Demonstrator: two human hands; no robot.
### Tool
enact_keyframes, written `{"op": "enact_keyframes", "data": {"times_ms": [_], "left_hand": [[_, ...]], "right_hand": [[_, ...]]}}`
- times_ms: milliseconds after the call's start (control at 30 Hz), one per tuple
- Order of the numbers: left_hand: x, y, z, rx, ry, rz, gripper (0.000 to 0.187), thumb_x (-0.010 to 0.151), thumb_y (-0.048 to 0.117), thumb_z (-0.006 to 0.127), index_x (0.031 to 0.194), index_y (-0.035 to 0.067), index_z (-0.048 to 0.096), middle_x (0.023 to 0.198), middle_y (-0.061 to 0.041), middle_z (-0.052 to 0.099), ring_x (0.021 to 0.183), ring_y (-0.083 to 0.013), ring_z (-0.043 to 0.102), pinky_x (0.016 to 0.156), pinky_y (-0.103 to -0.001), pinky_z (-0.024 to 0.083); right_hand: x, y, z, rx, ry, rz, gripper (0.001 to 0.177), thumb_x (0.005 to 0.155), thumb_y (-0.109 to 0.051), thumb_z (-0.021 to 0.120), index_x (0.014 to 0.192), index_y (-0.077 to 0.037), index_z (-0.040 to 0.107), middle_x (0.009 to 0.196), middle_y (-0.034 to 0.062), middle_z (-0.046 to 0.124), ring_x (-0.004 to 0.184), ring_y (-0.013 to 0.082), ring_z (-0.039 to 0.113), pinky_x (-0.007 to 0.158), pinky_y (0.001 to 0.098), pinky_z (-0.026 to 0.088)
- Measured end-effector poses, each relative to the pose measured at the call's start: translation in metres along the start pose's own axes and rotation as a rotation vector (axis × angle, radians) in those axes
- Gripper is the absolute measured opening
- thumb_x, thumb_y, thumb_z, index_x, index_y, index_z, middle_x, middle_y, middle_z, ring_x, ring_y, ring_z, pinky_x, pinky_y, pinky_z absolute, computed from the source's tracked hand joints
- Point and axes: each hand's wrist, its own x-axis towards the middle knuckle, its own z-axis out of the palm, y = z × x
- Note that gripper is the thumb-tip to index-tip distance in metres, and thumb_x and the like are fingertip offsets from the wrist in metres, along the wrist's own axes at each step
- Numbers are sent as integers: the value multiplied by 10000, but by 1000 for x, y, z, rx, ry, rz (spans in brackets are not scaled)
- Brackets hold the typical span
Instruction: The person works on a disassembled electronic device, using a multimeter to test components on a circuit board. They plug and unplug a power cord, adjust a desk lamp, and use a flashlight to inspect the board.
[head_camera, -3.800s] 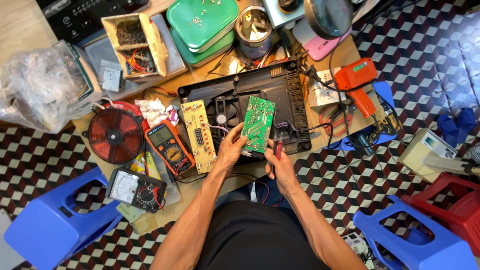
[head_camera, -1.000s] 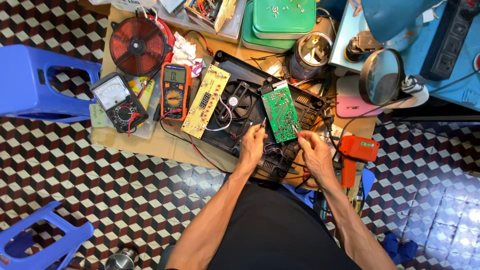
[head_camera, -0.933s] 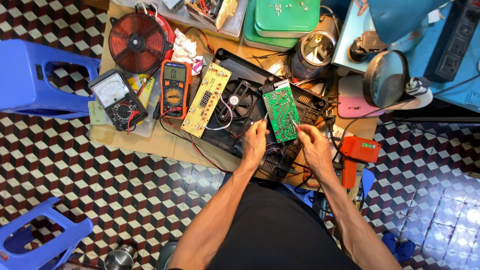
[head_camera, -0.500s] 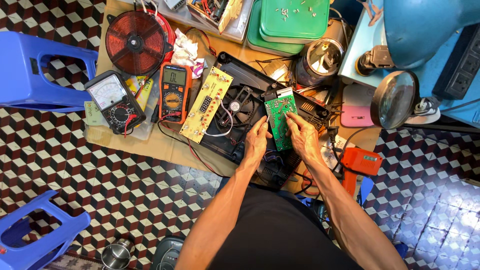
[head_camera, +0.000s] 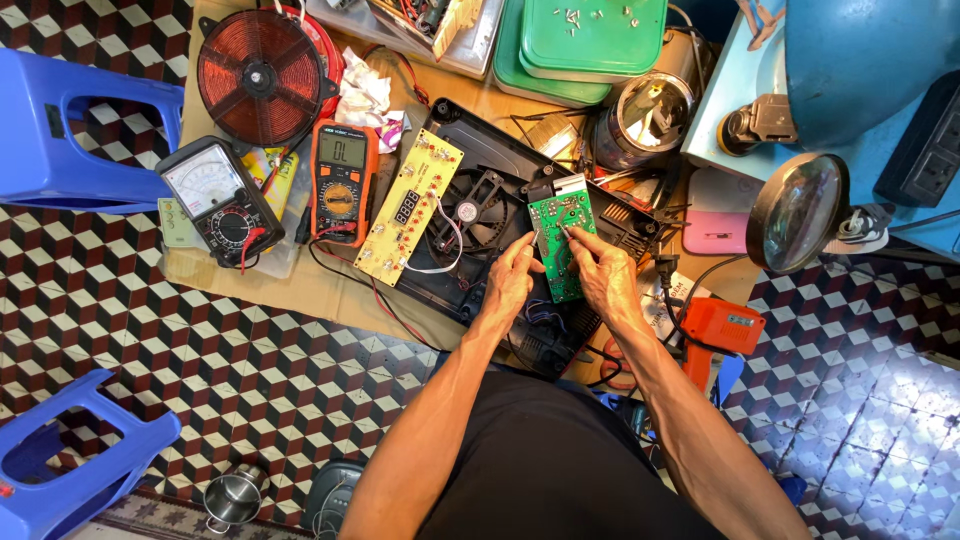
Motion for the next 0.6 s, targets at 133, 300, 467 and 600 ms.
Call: {"op": "enact_keyframes", "data": {"times_ms": [133,300,467,600], "left_hand": [[-1,2,-1,-15,-22,1,495,1052,329,480,1485,96,543,854,-47,677,566,-65,480,500,-250,407],[-4,4,-3,-45,-38,-18,482,1059,326,471,1485,112,545,832,-39,652,557,-59,470,489,-241,394],[-7,8,-6,-36,-54,-23,479,1066,331,451,1485,121,547,823,-35,640,562,-50,490,492,-229,414],[-8,12,-5,-50,-28,-28,452,1061,303,477,1462,113,566,797,-23,622,557,-49,463,485,-231,391]], "right_hand": [[-1,-1,-2,9,-28,-16,353,1019,-261,587,1342,-161,691,811,40,729,684,106,605,614,294,504],[-1,-2,-3,-13,-36,-11,353,1025,-253,577,1347,-160,689,806,43,723,680,110,595,613,298,492],[-1,-1,-4,1,-35,-27,354,1023,-242,578,1348,-156,687,817,36,725,687,104,601,622,290,497],[0,0,-3,3,-31,-17,349,1020,-234,585,1345,-157,687,826,33,729,682,104,598,618,288,496]]}}
